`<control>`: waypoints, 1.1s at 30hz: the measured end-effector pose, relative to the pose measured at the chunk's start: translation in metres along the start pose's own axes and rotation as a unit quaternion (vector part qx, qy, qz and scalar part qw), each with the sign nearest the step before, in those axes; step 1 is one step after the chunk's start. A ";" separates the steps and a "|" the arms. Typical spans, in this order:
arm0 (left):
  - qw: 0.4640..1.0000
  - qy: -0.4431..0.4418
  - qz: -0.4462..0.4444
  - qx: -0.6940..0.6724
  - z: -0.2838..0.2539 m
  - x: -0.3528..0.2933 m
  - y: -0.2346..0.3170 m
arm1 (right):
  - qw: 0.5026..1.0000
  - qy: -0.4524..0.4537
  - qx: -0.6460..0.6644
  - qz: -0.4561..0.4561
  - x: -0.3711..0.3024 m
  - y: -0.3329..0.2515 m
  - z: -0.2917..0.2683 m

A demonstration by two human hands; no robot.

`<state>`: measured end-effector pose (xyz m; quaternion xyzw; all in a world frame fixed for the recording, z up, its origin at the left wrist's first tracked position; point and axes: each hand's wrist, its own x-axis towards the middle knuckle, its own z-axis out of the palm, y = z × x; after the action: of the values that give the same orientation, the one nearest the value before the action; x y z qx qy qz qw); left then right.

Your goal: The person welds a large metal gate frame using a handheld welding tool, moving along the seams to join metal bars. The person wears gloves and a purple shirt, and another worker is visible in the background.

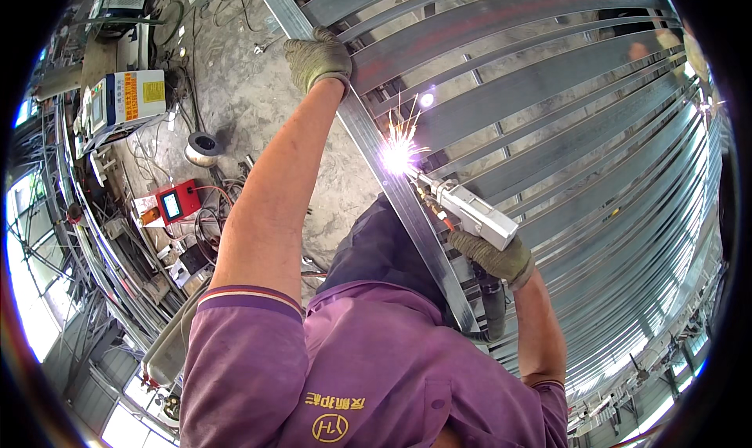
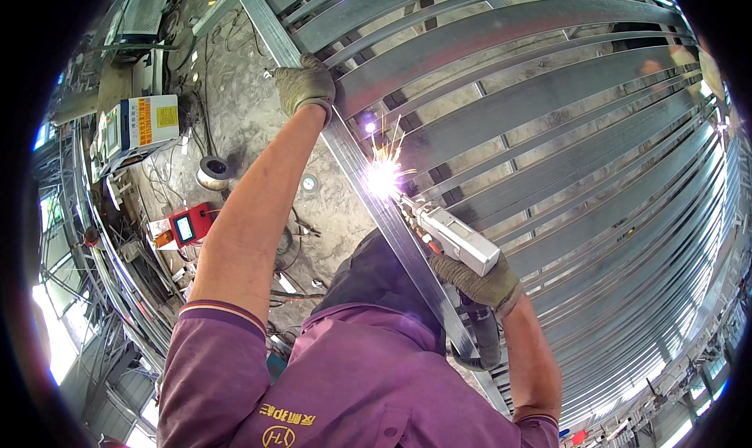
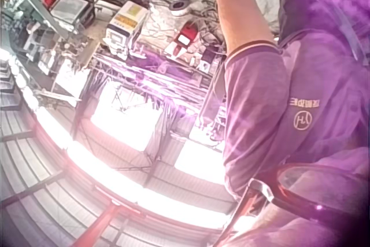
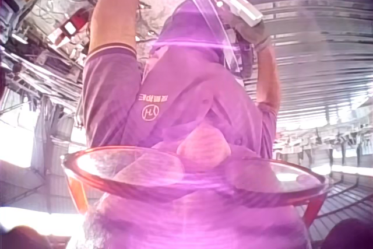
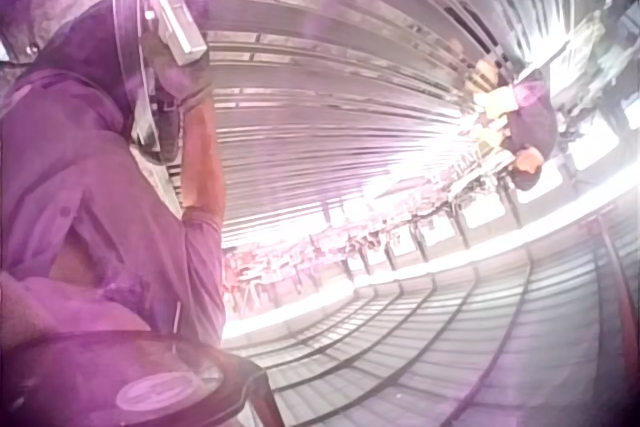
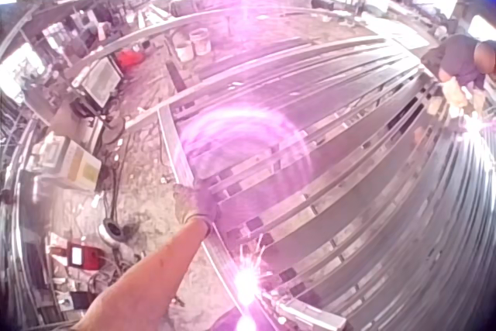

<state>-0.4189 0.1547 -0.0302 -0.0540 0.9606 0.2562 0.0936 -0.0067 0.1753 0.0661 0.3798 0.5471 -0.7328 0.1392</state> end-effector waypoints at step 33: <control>1.000 -0.001 0.001 0.003 0.005 0.005 -0.002 | 1.000 0.005 -0.029 0.001 -0.006 0.008 0.000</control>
<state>-0.4225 0.1554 -0.0359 -0.0528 0.9612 0.2536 0.0948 0.0022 0.1708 0.0644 0.3800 0.5684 -0.7145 0.1483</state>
